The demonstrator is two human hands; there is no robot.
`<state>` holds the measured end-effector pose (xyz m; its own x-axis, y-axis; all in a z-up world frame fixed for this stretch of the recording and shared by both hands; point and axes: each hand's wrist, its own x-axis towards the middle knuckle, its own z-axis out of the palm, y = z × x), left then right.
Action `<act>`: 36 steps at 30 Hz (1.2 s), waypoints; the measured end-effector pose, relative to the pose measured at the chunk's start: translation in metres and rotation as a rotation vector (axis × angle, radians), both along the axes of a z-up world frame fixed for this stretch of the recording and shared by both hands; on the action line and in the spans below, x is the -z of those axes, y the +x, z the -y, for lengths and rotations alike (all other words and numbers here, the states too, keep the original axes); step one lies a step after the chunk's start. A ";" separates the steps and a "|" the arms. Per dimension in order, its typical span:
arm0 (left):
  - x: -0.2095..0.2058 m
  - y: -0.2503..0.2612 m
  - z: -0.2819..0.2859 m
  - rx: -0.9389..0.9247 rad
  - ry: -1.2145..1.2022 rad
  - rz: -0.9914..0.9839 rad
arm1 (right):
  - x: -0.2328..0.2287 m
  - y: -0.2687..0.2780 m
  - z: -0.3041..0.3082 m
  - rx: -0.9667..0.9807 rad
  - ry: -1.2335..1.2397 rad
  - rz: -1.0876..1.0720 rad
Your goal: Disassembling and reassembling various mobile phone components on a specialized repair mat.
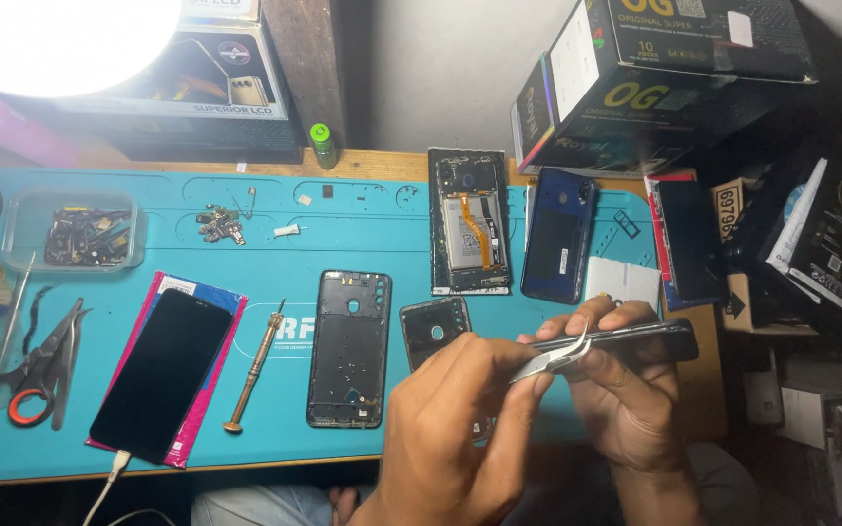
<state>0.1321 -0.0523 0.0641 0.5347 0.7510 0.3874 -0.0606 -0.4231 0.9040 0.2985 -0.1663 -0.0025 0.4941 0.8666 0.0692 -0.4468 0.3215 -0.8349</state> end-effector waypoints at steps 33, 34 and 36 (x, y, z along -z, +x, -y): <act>0.054 -0.063 -0.048 -0.389 0.169 -0.493 | 0.004 0.025 0.005 0.171 -0.087 0.044; 0.069 -0.072 -0.058 -0.398 0.175 -0.501 | 0.007 0.022 0.004 0.164 -0.081 0.034; 0.099 -0.082 -0.078 -0.510 0.333 -0.684 | 0.009 0.020 0.004 0.136 -0.074 0.014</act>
